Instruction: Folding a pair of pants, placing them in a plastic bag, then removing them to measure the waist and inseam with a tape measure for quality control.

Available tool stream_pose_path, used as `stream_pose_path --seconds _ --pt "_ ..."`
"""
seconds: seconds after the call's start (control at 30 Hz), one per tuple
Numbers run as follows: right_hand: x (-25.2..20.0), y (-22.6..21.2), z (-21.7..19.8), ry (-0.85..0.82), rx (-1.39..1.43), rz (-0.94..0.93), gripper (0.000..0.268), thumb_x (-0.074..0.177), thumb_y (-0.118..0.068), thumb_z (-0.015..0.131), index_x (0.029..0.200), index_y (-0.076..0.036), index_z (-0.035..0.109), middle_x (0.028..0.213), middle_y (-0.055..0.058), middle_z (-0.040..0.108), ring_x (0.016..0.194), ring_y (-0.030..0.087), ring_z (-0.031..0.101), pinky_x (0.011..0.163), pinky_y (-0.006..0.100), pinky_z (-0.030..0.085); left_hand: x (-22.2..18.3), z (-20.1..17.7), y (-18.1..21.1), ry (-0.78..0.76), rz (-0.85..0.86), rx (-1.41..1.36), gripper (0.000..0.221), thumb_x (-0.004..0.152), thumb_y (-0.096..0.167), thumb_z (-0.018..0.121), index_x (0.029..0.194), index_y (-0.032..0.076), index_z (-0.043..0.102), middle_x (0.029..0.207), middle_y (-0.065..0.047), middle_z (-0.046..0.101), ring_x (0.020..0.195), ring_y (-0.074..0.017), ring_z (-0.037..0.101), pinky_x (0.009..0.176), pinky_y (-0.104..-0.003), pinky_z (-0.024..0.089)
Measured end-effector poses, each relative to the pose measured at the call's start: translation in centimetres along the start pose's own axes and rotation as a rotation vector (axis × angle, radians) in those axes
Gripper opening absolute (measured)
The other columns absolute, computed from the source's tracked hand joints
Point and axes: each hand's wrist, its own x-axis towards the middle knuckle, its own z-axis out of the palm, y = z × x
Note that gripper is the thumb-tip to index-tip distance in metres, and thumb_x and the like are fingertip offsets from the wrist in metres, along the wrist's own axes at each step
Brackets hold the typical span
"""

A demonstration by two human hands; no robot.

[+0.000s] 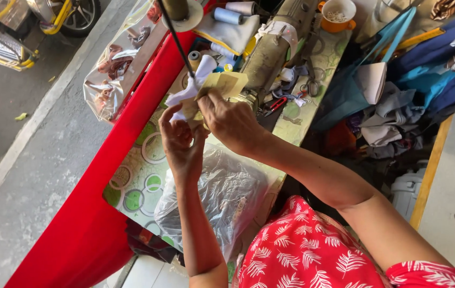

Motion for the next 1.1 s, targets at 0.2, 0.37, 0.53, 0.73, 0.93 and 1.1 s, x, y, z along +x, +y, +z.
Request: stream_pose_path --seconds 0.2,0.37,0.53,0.73,0.93,1.1 --pt "0.3 1.2 0.5 -0.001 0.133 -0.122 0.009 0.099 -0.013 0.058 0.098 -0.008 0.064 0.092 0.005 0.060 0.045 0.019 0.065 0.041 0.034 0.052 0.3 -0.6 0.9 -0.052 -0.050 0.010 0.071 0.085 -0.017 0.060 0.146 0.012 0.039 0.103 -0.007 0.047 0.076 -0.0179 0.069 0.075 -0.034 0.066" --pt "0.6 1.8 -0.1 -0.024 0.174 -0.173 0.010 0.100 -0.009 0.056 0.102 -0.004 0.064 0.095 0.009 0.060 0.050 0.022 0.067 0.045 0.037 0.054 0.9 -0.3 -0.3 -0.004 -0.023 0.077 0.028 0.096 0.003 0.067 0.123 0.001 0.059 0.096 -0.012 0.064 0.071 -0.0195 0.071 0.065 -0.032 0.061" --pt "0.0 2.6 1.1 0.001 0.179 -0.234 0.013 0.101 -0.011 0.054 0.105 -0.005 0.065 0.089 0.003 0.056 0.048 0.017 0.062 0.043 0.034 0.052 0.9 0.2 -0.2 0.095 0.017 0.149 0.012 0.097 0.008 0.073 0.104 0.000 0.067 0.084 -0.008 0.066 0.068 -0.0140 0.067 0.063 -0.029 0.059" --pt "-2.1 5.0 2.1 0.055 0.005 -0.313 0.019 0.094 -0.008 0.053 0.108 -0.004 0.065 0.086 0.002 0.052 0.042 0.010 0.050 0.036 0.030 0.041 0.9 0.0 -0.9 0.195 0.022 0.154 0.011 0.097 0.006 0.073 0.104 0.003 0.065 0.085 -0.005 0.068 0.077 -0.0101 0.067 0.068 -0.026 0.059" --pt "-6.8 8.2 -1.2 -0.056 0.568 -0.233 0.014 0.091 -0.008 0.060 0.102 -0.001 0.066 0.093 0.013 0.062 0.061 0.028 0.067 0.055 0.034 0.055 -1.7 0.7 -0.6 0.447 0.072 0.262 0.018 0.096 0.002 0.074 0.109 0.003 0.061 0.088 -0.013 0.069 0.081 -0.0179 0.072 0.074 -0.032 0.063" --pt "-10.0 11.3 2.1 -0.347 1.274 0.209 0.011 0.095 -0.004 0.063 0.103 -0.008 0.068 0.076 0.008 0.066 0.065 0.028 0.072 0.062 0.033 0.058 -6.6 0.8 -5.7 0.420 -0.198 0.364 0.023 0.096 -0.006 0.063 0.114 0.004 0.055 0.087 -0.004 0.055 0.084 -0.0148 0.063 0.081 -0.035 0.057"
